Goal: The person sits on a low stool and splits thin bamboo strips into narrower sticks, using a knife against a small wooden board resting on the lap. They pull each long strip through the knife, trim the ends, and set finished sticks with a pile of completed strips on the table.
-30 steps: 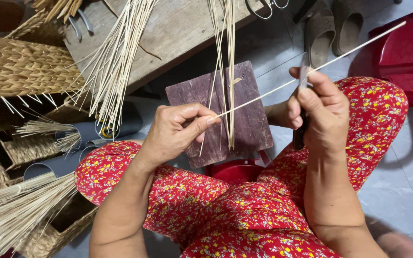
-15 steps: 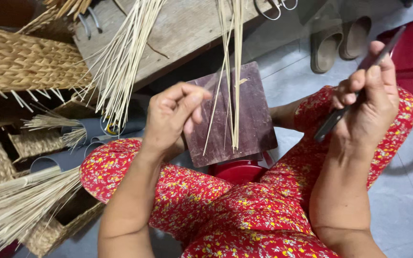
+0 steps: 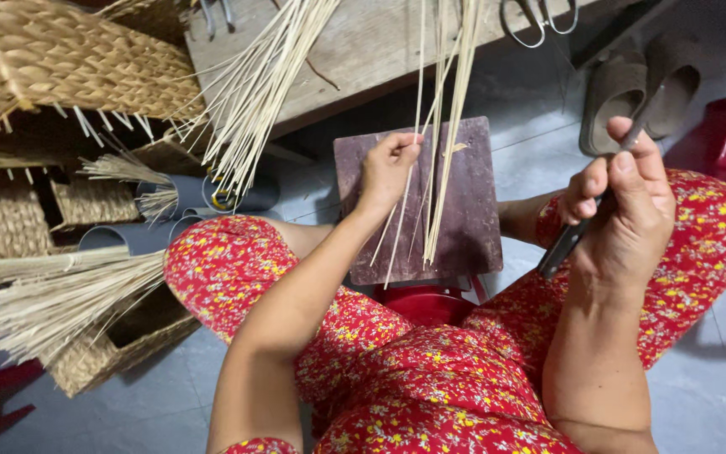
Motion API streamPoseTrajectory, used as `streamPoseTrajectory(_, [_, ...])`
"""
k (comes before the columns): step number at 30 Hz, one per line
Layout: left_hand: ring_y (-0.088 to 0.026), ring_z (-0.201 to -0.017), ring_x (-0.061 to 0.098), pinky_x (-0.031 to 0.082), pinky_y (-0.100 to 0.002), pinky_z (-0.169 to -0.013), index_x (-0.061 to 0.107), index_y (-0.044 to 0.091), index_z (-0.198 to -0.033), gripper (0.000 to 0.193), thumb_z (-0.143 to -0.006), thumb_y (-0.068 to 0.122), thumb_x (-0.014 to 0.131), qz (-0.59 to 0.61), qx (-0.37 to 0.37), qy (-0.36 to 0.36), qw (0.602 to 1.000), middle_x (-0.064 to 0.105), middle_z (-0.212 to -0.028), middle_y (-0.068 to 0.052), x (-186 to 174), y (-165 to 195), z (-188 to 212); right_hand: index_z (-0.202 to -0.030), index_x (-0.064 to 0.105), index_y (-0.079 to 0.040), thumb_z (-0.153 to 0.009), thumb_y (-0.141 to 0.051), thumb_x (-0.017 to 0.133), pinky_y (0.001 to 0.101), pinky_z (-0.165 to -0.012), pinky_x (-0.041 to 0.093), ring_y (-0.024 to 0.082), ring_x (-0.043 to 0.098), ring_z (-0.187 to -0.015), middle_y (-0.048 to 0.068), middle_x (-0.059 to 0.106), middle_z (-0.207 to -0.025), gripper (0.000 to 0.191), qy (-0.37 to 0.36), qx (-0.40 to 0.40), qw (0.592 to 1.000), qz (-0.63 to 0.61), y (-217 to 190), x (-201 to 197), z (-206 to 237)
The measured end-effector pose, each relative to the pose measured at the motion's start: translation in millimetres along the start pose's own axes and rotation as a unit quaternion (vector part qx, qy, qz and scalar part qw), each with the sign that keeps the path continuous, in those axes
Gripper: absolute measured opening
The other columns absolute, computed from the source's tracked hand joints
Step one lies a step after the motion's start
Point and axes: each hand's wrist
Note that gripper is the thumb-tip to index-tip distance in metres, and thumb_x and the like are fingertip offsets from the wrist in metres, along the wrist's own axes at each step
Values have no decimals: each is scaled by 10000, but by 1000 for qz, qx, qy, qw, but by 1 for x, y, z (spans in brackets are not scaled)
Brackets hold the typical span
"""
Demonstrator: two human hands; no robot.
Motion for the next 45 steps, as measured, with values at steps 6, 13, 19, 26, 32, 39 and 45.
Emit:
streamPoseTrajectory(6, [-198,-893,718,582,-312,-791,730,115,-1179,263,-920,159,728,-135,43,63,988,683,-996,-79,18,8,-8,-1348,555,-7,-1207,-96,583,238,-551,414,137,514,-624,77,585,-835,170,-1,13,1000,14,2,-3,1])
streamPoseTrajectory(13, [-231,-1021,702,561,-358,-921,729,159,-1170,209,-962,181,739,-194,231,126,945,705,-1086,-47,-35,32,-47,-1353,561,-8,-1208,-64,566,247,-588,411,151,510,-661,95,590,-871,156,-8,11,999,31,0,-14,0])
streamPoseTrajectory(19, [-272,-997,629,503,-395,-922,736,164,-1028,82,-953,193,719,-342,179,278,880,672,-1008,-27,-132,40,-95,-1337,568,0,-1197,-70,572,256,-586,424,154,520,-657,88,593,-852,156,-1,21,997,75,6,-5,-4])
streamPoseTrajectory(26, [-268,-1020,589,452,-469,-830,675,201,-881,134,-789,208,773,-473,93,327,813,638,-959,-16,-132,31,-105,-1317,586,-8,-1185,-108,626,256,-579,454,138,534,-639,77,605,-832,170,17,37,994,106,15,14,-2])
streamPoseTrajectory(32, [-264,-1003,592,433,-478,-810,658,211,-859,81,-841,242,731,-516,102,321,788,646,-936,0,-133,35,-110,-1346,599,4,-1169,-103,637,259,-574,467,143,553,-637,87,624,-835,210,17,39,994,102,18,21,-3])
streamPoseTrajectory(39, [-299,-861,653,468,-499,-745,637,146,-880,69,-883,195,687,-469,136,310,816,690,-838,-41,-135,46,-110,-1362,602,12,-1156,-104,639,261,-576,473,141,558,-632,90,634,-836,239,12,33,995,94,18,24,-2])
streamPoseTrajectory(45, [-245,-749,769,587,-394,-685,714,85,-1024,158,-921,87,594,-279,176,217,919,771,-816,-88,-156,64,-109,-1362,596,15,-1149,-112,628,269,-601,475,130,566,-629,80,641,-837,250,16,33,995,95,16,32,-1])
Point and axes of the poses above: each hand's wrist, its own z-axis away from the middle knuckle, its own x-axis out of the palm, y = z × x
